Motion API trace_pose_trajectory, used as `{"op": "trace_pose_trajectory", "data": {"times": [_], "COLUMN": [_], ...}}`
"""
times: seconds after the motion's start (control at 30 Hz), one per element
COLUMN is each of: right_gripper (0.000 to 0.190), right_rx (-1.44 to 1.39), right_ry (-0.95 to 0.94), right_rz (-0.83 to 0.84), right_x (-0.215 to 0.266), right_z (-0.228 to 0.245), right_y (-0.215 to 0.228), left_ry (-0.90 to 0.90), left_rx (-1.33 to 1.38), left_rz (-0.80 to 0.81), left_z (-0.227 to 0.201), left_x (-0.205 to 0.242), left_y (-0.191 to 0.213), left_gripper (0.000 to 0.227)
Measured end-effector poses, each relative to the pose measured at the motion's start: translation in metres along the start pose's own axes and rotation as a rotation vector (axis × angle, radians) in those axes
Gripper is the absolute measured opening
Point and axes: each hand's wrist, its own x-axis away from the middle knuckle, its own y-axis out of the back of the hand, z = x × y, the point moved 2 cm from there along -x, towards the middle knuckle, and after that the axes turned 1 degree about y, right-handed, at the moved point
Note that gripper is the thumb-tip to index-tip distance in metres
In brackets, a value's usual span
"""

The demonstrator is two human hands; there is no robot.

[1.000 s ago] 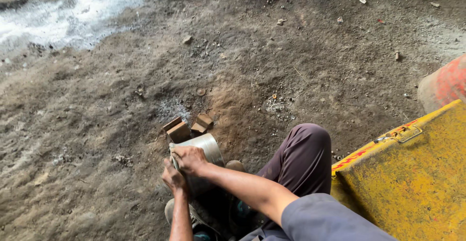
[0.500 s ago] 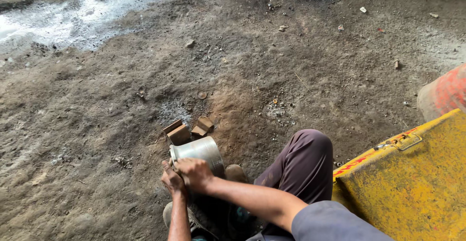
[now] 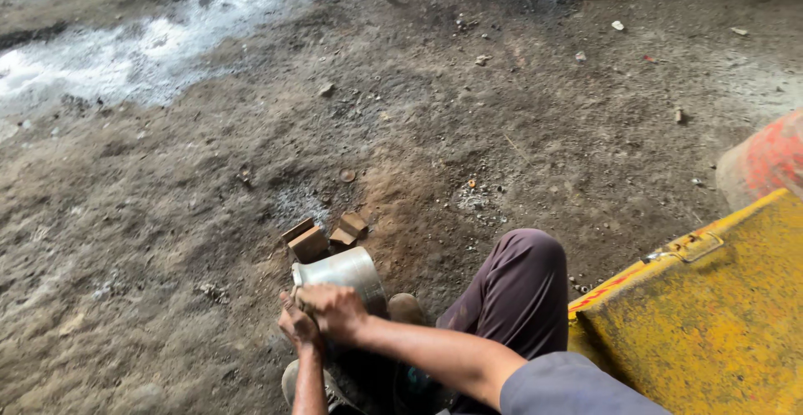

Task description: The person rubs the surface of a circular metal component and a cylindrical metal part with a small block of material to clean them.

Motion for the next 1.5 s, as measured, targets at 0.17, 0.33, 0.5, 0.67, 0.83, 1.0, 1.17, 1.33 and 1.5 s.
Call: {"op": "trace_pose_trajectory", "data": {"times": [0.17, 0.33, 0.5, 0.67, 0.83, 1.0, 1.17, 1.33, 1.5], "right_gripper": [0.036, 0.047, 0.047, 0.055, 0.011, 0.016, 0.024, 0.021, 0.017], "right_rx": [0.052, -0.065, -0.01, 0.191, 0.199, 0.175, 0.339, 0.226, 0.112], "right_ry": [0.256, 0.156, 0.206, 0.37, -0.1, -0.003, 0.334, 0.197, -0.137], "right_rz": [-0.254, -0.112, -0.08, -0.163, -0.027, -0.28, -0.453, -0.192, -0.254], "right_x": [0.008, -0.018, 0.015, 0.05, 0.035, 0.052, 0.076, 0.064, 0.049], "right_z": [-0.008, -0.043, -0.039, -0.039, -0.081, -0.074, -0.019, -0.023, -0.059], "right_y": [-0.008, -0.02, -0.011, 0.011, 0.031, 0.045, 0.039, 0.047, 0.049], "left_ry": [-0.146, -0.146, -0.061, -0.07, 0.026, 0.007, -0.06, -0.062, -0.051], "left_rx": [0.043, -0.037, -0.191, -0.222, -0.406, -0.437, -0.346, -0.346, -0.305], "left_rz": [0.041, 0.04, -0.016, 0.033, 0.085, 0.052, 0.038, 0.048, 0.062], "left_z": [-0.007, -0.017, -0.01, -0.007, -0.017, -0.03, -0.025, -0.022, -0.027], "left_x": [0.006, 0.027, 0.034, 0.017, 0.023, 0.037, 0.034, 0.024, 0.026], "left_y": [0.002, 0.006, 0.006, 0.002, 0.001, 0.001, 0.0, -0.001, -0.001], "left_gripper": [0.073, 0.064, 0.057, 0.054, 0.066, 0.066, 0.064, 0.062, 0.062]}}
